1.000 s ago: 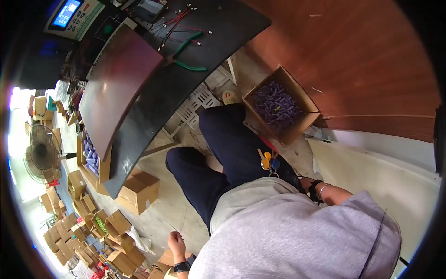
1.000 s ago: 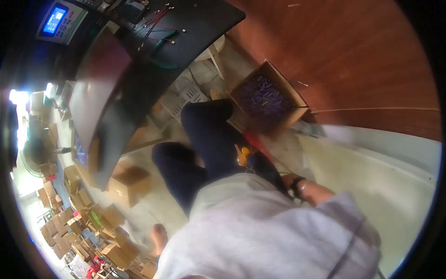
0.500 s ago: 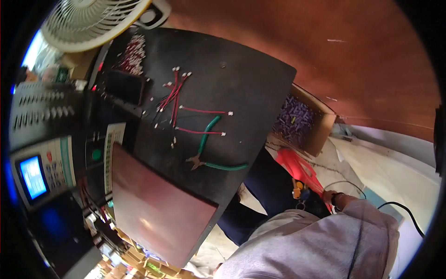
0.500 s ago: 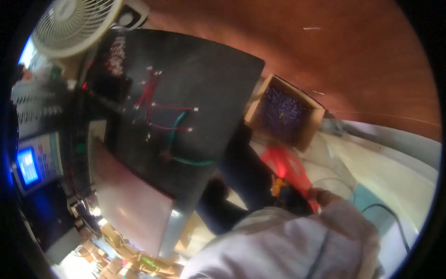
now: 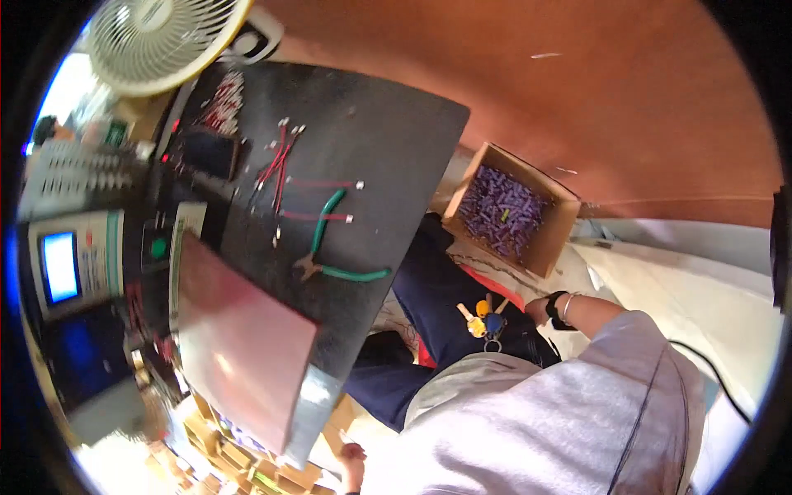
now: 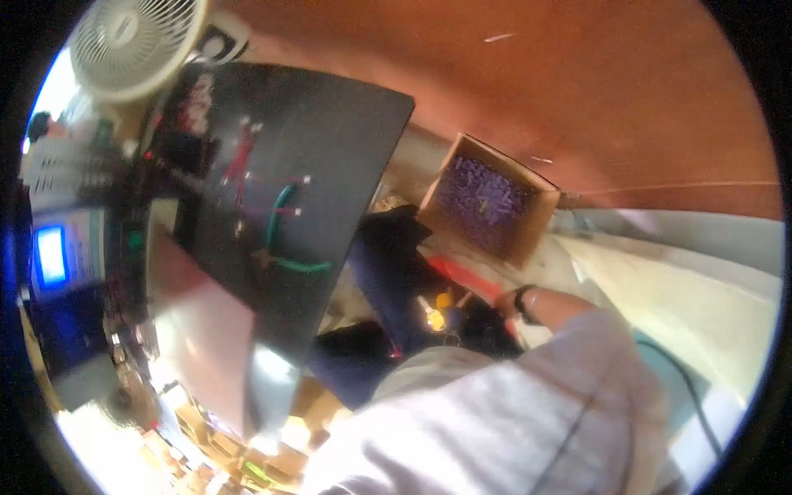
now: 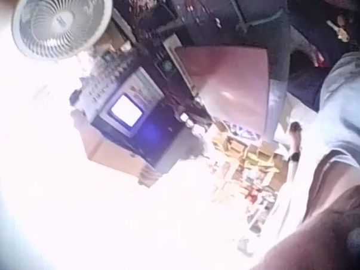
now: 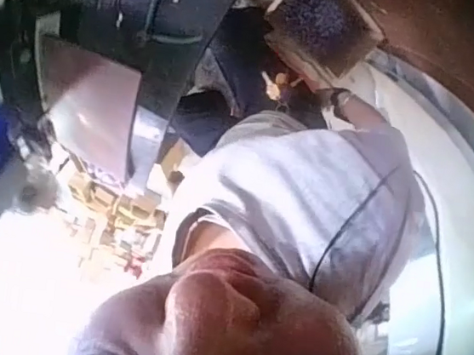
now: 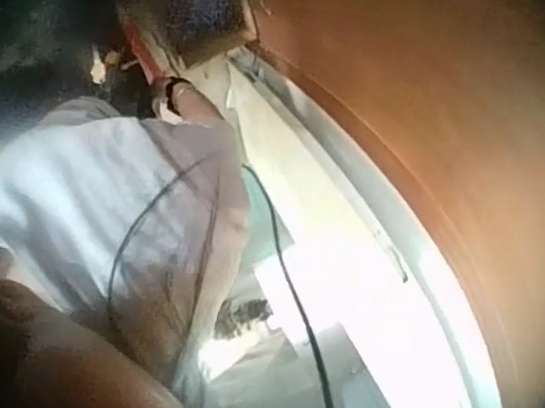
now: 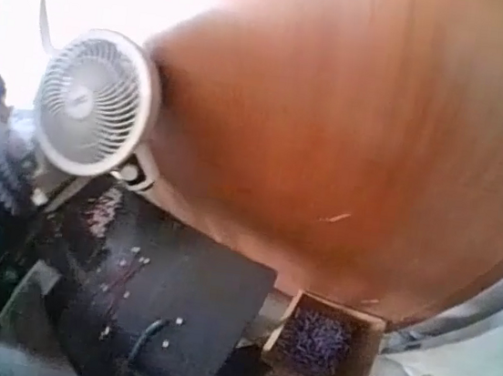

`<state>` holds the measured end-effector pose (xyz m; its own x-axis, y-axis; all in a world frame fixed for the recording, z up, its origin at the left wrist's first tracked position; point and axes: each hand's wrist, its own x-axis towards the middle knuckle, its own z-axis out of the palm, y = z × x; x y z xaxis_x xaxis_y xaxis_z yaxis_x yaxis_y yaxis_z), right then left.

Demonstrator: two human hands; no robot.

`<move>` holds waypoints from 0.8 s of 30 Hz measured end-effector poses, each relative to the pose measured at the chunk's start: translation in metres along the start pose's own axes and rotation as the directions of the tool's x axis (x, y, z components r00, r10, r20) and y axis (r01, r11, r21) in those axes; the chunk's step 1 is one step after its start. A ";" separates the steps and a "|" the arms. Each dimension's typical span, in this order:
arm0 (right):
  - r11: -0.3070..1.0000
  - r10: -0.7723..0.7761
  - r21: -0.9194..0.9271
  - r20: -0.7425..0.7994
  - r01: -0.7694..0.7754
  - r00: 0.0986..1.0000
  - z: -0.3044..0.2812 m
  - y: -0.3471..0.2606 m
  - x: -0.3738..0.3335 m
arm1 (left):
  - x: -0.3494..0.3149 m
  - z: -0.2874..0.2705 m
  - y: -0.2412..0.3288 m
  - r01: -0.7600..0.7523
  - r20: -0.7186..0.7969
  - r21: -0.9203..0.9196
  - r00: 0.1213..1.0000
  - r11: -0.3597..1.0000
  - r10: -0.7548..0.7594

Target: The person is spot welding small wires to cylindrical battery cells using a specialized industrial welding machine.

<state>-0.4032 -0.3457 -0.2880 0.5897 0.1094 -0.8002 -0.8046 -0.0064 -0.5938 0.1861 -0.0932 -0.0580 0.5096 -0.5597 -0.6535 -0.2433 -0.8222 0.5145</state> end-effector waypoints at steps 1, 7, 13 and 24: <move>0.980 0.028 -0.192 -0.162 -0.059 0.986 -0.025 -0.002 0.000 | -0.026 0.003 -0.019 0.028 -0.068 -0.059 0.997 0.998 -0.032; 0.970 -0.152 -0.095 -0.956 0.225 0.250 -0.102 -0.192 -0.140 | -0.055 0.067 0.040 -0.146 -0.361 0.016 0.922 0.989 0.142; 0.774 -0.591 -0.623 -0.646 0.114 0.483 -0.044 -0.281 -0.156 | -0.076 0.084 0.060 -0.225 -0.604 0.313 0.703 0.923 0.376; 0.641 -0.573 -0.735 -0.649 -0.219 0.502 -0.017 -0.292 -0.149 | -0.111 0.072 0.034 -0.441 -0.860 0.067 0.429 0.895 0.277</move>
<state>-0.2551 -0.3773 0.0028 0.8019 -0.5861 -0.1159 -0.5934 -0.7590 -0.2679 0.0619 -0.0667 -0.0077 0.8610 -0.3790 0.3391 -0.4983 -0.4956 0.7114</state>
